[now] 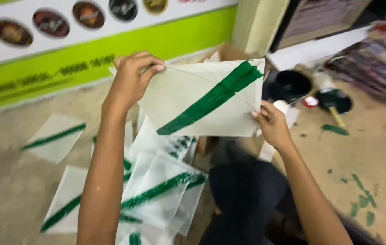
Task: Painting a green stripe down the center of white kites using a small brush
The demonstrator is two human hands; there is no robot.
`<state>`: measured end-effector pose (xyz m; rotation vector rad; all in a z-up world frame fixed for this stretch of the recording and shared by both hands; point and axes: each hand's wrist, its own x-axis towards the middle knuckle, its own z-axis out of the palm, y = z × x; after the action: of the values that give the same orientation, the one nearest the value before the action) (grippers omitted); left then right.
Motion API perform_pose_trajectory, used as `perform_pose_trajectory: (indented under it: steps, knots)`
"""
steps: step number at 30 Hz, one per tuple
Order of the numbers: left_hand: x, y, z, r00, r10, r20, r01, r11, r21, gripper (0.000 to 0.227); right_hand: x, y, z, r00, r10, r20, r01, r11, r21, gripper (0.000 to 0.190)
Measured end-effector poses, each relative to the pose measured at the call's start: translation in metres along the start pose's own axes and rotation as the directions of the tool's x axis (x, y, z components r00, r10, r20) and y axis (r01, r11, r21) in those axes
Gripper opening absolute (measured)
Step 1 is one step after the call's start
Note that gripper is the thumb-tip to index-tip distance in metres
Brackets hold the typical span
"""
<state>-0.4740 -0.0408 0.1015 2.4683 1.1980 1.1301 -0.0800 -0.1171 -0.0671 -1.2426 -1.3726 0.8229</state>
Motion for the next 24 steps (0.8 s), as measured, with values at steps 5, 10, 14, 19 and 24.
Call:
perform_pose_trajectory:
  steps: [5,10,14,19,24]
  knots:
    - [-0.081,-0.085,-0.011,0.999,-0.030,0.045,0.028,0.998,0.047,0.006,-0.022,0.005,0.108,0.945,0.202,0.258,-0.097,0.924,-0.369,0.047]
    - [-0.152,-0.174,0.019,0.991,-0.114,0.076,0.115,0.993,0.001,0.007,-0.033,0.105,0.184,0.851,0.318,0.418,-0.067,0.855,-0.515,0.054]
    - [-0.186,-0.209,0.035,0.931,-0.329,0.159,0.320,0.944,0.080,0.007,-0.058,0.179,0.228,0.806,0.418,0.419,-0.091,0.787,-0.611,0.040]
    - [-0.207,-0.248,0.067,0.908,-0.381,0.171,0.362,0.923,0.132,0.006,-0.090,0.234,0.268,0.847,0.350,0.401,-0.051,0.803,-0.594,0.024]
    - [-0.212,-0.276,0.099,0.926,-0.333,0.175,0.311,0.939,0.145,0.005,-0.100,0.248,0.289,0.707,0.603,0.369,-0.358,0.756,-0.548,0.049]
